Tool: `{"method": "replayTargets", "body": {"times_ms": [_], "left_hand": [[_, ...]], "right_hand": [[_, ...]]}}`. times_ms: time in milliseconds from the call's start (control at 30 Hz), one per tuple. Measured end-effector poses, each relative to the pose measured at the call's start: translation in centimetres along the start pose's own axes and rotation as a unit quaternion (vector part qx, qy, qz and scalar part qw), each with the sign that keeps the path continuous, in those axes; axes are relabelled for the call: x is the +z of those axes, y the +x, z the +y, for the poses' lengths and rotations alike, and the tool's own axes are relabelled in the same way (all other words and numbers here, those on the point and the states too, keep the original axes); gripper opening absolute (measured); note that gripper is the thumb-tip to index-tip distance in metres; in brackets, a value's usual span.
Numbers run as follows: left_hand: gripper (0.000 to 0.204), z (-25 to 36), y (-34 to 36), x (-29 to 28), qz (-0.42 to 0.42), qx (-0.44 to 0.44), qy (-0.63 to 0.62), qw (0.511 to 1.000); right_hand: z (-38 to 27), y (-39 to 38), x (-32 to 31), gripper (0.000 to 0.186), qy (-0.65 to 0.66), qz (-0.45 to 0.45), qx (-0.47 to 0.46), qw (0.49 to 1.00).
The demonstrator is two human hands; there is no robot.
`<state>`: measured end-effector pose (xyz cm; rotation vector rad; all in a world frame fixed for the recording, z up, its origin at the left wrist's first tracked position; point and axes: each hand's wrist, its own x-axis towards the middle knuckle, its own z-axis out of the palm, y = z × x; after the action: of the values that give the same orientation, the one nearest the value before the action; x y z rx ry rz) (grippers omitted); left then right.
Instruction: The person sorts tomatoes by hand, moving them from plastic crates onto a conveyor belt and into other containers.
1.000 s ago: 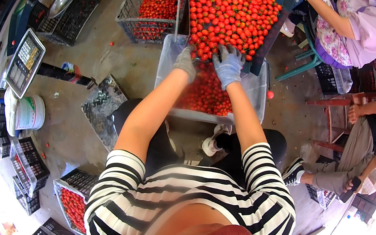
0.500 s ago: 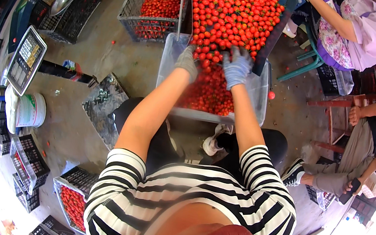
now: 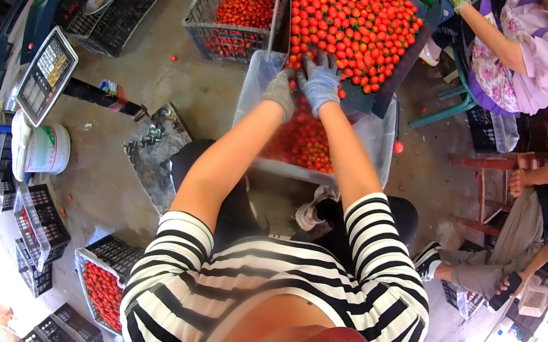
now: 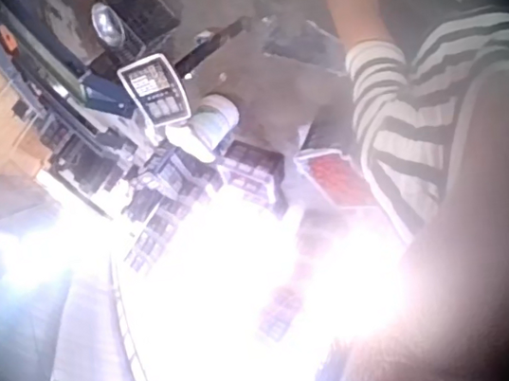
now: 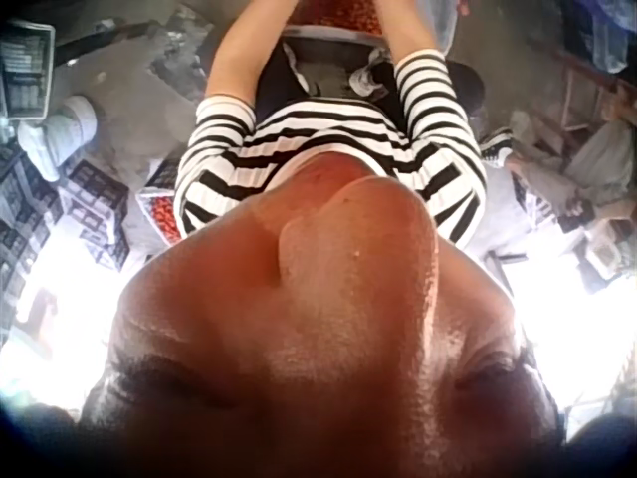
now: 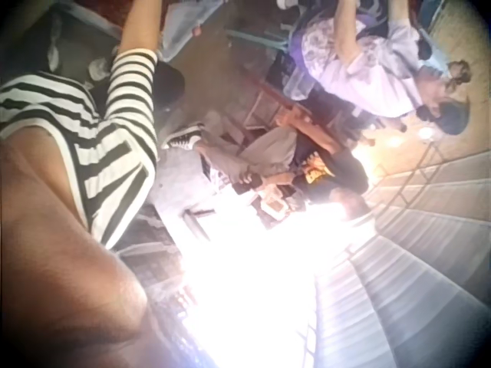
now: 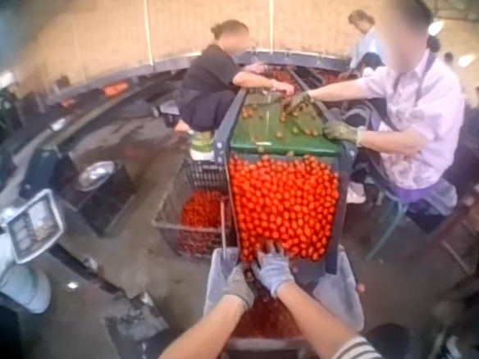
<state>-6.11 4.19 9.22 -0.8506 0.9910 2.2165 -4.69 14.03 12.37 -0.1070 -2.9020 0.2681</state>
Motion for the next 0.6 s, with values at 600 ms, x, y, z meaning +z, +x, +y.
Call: {"method": "replayTargets", "body": {"times_ms": [600], "left_hand": [[0.029, -0.4, 0.1, -0.5, 0.015, 0.034, 0.008, 0.999]], "right_hand": [[-0.4, -1.6, -0.2, 0.042, -0.010, -0.099, -0.049, 0.994]]}}
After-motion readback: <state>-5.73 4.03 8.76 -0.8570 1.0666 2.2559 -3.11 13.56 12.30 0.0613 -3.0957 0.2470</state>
